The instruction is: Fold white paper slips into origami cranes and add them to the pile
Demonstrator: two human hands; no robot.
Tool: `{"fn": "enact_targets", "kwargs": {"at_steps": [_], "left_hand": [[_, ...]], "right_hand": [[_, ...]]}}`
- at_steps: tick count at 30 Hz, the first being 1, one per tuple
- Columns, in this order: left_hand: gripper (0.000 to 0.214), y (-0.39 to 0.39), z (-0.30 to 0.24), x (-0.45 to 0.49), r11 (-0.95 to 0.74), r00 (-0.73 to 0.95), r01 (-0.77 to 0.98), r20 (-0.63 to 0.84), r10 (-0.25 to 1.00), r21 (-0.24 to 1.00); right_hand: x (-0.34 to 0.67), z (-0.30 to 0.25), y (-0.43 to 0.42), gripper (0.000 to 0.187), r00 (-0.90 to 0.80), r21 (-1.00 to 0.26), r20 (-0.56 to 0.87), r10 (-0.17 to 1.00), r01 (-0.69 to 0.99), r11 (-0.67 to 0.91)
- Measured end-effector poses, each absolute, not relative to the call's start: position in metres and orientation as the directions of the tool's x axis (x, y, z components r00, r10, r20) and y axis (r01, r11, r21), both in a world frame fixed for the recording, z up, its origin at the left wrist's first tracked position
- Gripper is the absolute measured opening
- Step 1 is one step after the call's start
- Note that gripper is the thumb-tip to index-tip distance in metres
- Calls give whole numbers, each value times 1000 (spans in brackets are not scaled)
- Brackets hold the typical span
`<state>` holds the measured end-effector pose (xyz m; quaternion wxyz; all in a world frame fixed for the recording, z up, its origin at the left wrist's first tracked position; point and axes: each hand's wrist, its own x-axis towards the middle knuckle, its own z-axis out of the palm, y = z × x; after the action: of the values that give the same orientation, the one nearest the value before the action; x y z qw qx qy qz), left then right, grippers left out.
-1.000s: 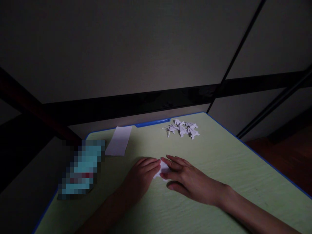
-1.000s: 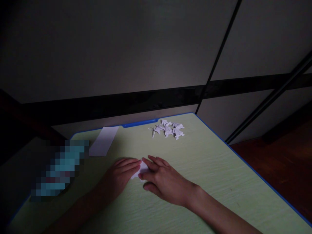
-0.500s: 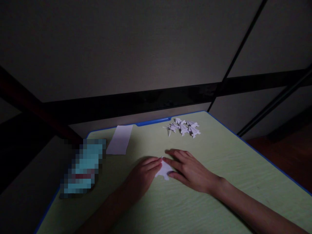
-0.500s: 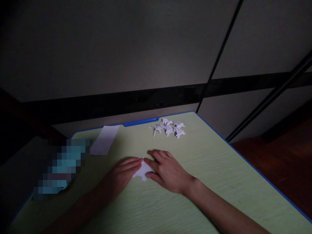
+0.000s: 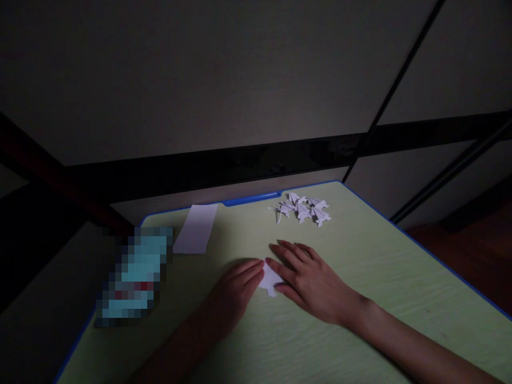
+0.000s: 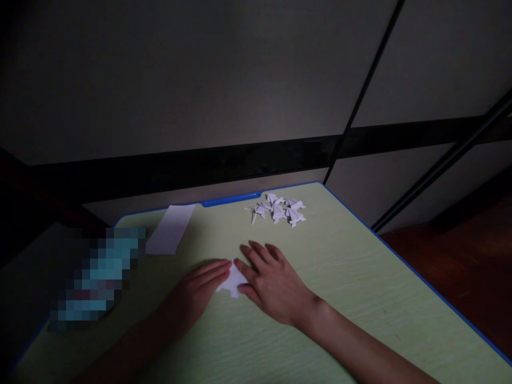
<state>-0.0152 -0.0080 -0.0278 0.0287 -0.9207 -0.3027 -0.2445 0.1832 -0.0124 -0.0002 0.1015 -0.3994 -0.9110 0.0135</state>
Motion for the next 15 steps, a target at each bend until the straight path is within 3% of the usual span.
{"fn": "enact_targets", "kwargs": {"at_steps": [7, 15], "left_hand": [[31, -7, -31, -15, -820, 694, 555, 466, 549, 141], [32, -10, -28, -14, -809, 685, 569, 461, 564, 144]], "right_hand": [[180, -4, -16, 42, -622, -77, 155, 768, 767, 637], [184, -5, -13, 47, -616, -144, 178, 768, 755, 639]]}}
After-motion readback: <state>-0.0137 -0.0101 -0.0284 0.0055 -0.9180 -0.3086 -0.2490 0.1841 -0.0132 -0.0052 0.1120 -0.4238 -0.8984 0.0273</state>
